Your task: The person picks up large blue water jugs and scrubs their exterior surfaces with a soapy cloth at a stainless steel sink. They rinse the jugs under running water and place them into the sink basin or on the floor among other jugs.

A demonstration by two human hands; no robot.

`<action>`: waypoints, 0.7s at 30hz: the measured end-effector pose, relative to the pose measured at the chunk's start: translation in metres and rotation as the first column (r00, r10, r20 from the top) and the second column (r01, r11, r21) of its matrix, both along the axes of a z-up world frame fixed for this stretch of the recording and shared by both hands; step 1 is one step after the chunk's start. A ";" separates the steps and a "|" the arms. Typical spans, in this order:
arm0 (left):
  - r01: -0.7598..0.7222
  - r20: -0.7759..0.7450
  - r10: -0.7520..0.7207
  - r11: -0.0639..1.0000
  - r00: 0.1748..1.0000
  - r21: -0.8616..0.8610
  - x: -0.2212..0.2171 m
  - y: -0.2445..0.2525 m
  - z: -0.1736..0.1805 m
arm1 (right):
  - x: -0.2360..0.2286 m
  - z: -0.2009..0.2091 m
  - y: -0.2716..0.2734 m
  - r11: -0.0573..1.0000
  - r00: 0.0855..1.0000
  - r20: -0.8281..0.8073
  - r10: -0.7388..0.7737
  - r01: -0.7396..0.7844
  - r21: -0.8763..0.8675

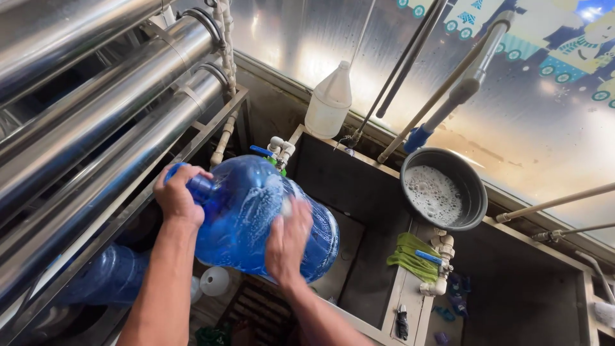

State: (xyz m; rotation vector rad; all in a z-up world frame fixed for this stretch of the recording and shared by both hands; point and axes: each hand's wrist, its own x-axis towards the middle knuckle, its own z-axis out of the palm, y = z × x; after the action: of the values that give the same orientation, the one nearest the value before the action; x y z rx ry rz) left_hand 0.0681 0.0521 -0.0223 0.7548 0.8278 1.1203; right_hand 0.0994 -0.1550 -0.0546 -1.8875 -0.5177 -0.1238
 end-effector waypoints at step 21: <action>-0.041 -0.052 0.042 0.999 0.998 0.024 0.005 0.013 0.009 | -0.001 -0.018 0.011 0.994 0.970 0.218 -0.110 0.111 0.008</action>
State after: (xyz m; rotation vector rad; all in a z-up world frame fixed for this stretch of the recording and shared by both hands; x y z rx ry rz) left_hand 0.0729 0.0648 -0.0129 0.7926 0.8796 1.1526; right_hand 0.0984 -0.1441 -0.0726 -1.9175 -0.5605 -0.4079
